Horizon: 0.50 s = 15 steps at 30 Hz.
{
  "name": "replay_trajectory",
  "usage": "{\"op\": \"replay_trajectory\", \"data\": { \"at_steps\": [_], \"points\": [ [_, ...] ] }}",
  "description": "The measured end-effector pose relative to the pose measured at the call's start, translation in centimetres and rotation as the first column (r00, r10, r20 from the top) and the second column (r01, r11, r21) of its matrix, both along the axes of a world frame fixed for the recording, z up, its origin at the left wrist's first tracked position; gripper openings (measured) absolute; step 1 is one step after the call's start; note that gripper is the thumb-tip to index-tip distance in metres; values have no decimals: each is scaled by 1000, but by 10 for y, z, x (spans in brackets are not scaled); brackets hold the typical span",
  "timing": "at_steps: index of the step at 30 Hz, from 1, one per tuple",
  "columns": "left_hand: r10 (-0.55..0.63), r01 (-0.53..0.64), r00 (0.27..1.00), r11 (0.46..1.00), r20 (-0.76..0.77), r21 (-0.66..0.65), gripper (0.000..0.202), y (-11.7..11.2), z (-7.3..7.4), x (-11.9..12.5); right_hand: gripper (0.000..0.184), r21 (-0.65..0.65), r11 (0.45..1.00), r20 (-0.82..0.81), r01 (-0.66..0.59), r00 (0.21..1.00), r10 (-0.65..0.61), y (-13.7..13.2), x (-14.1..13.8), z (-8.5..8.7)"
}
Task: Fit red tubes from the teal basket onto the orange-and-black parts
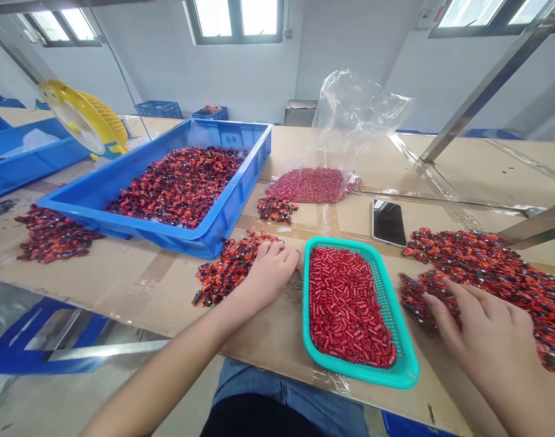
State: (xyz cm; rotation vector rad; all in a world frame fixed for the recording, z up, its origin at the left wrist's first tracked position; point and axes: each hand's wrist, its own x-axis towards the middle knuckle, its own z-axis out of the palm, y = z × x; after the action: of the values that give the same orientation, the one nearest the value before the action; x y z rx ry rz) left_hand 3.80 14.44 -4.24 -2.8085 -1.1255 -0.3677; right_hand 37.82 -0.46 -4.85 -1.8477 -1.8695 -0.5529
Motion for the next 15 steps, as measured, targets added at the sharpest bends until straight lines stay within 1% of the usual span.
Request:
{"op": "replay_trajectory", "data": {
  "at_steps": [2, 4, 6, 9, 11, 15],
  "points": [
    [1, -1, 1000, 1000, -11, -6, 19, -1, 1, 0, 38, -11, 990, -33, -137, 990, 137, 0, -28, 9],
    [-3, 3, 1000, 1000, -2, -16, 15, -3, 3, -3, 31, -67, 955, -68, -288, 956, 284, 3, -58, 14],
    [-12, 13, 1000, 1000, 13, -28, 9, -5, 5, -6, 26, -147, 914, -86, -379, 925, 370, 10, -84, 14],
    [-17, 18, 1000, 999, 26, -35, 13, -5, 4, -8, 17, -247, 884, -75, -398, 917, 392, 22, -105, 8],
    [-10, 10, 1000, 999, 16, -38, 16, -3, 1, -5, 13, -285, 878, -65, -386, 921, 384, 28, -109, 3],
    [11, -12, 1000, 999, -27, -52, 21, 4, -5, 3, 18, -296, 868, -99, -399, 917, 387, 29, -109, 2]
  ]
}}
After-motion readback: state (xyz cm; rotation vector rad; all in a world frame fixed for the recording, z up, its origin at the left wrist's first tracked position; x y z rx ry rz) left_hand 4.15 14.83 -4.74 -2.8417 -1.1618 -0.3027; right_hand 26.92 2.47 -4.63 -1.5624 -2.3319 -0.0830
